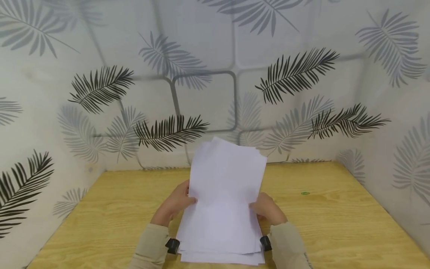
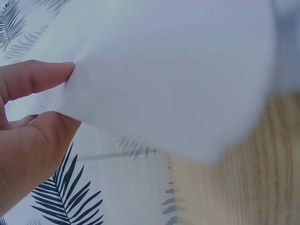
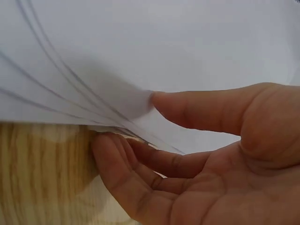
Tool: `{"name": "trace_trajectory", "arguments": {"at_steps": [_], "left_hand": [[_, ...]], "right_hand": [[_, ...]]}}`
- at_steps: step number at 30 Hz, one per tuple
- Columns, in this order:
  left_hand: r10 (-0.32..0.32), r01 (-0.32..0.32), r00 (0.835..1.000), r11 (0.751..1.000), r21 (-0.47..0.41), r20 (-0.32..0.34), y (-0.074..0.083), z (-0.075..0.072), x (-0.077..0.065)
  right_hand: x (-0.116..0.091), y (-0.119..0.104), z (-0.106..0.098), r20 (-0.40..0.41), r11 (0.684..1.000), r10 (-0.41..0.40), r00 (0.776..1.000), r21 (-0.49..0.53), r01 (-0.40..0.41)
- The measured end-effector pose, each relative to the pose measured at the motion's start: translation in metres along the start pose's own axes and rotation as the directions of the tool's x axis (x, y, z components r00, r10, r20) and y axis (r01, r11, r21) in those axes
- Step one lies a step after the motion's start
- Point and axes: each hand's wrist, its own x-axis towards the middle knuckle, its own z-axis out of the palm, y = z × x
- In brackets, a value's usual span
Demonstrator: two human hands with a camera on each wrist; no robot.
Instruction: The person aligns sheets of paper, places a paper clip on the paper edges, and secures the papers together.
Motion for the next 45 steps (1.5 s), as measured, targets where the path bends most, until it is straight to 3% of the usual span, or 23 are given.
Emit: {"name": "trace_trajectory", "arguments": {"at_steps": [4,11,17,22,27,31,33,37,39,41,45], "left_hand": [[0.007,-0.007,1.0,1.0,-0.026,-0.022,0.001,0.0,0.001],[0.017,-0.021,0.996,0.999,-0.042,-0.088,0.003,-0.001,0.003],[0.031,-0.042,0.99,0.996,-0.078,-0.136,0.01,-0.004,0.0],[0.084,-0.099,0.981,0.992,-0.081,-0.173,0.018,-0.006,-0.004],[0.182,-0.204,0.955,0.976,-0.074,-0.235,0.025,-0.007,-0.007],[0.232,-0.263,0.931,0.961,-0.081,-0.28,0.031,-0.009,-0.008],[0.237,-0.274,0.927,0.957,-0.093,-0.29,0.033,-0.011,-0.01],[0.26,-0.308,0.918,0.943,-0.127,-0.298,0.035,-0.012,-0.011],[0.277,-0.33,0.908,0.935,-0.128,-0.313,0.034,-0.012,-0.01],[0.298,-0.353,0.895,0.928,-0.12,-0.333,0.033,-0.012,-0.009],[0.332,-0.392,0.87,0.914,-0.103,-0.364,0.031,-0.009,-0.007]], "right_hand": [[0.003,0.003,-0.002,-0.004,1.0,0.003,1.0,0.026,-0.003],[0.007,-0.003,-0.007,-0.072,0.972,0.01,0.997,0.236,0.007],[0.003,-0.015,-0.013,-0.203,0.929,-0.026,0.979,0.356,0.099],[-0.001,-0.022,-0.017,-0.308,0.91,-0.084,0.948,0.364,0.199],[-0.004,-0.03,-0.019,-0.438,0.881,-0.171,0.883,0.332,0.336],[-0.008,-0.038,-0.019,-0.531,0.84,-0.271,0.803,0.277,0.467],[-0.011,-0.041,-0.018,-0.574,0.818,-0.318,0.755,0.237,0.525],[-0.015,-0.045,-0.017,-0.626,0.775,-0.382,0.68,0.184,0.604],[-0.016,-0.047,-0.016,-0.637,0.765,-0.394,0.663,0.172,0.62],[-0.016,-0.047,-0.015,-0.642,0.763,-0.389,0.661,0.178,0.622],[-0.016,-0.048,-0.012,-0.635,0.772,-0.356,0.686,0.214,0.599]]}}
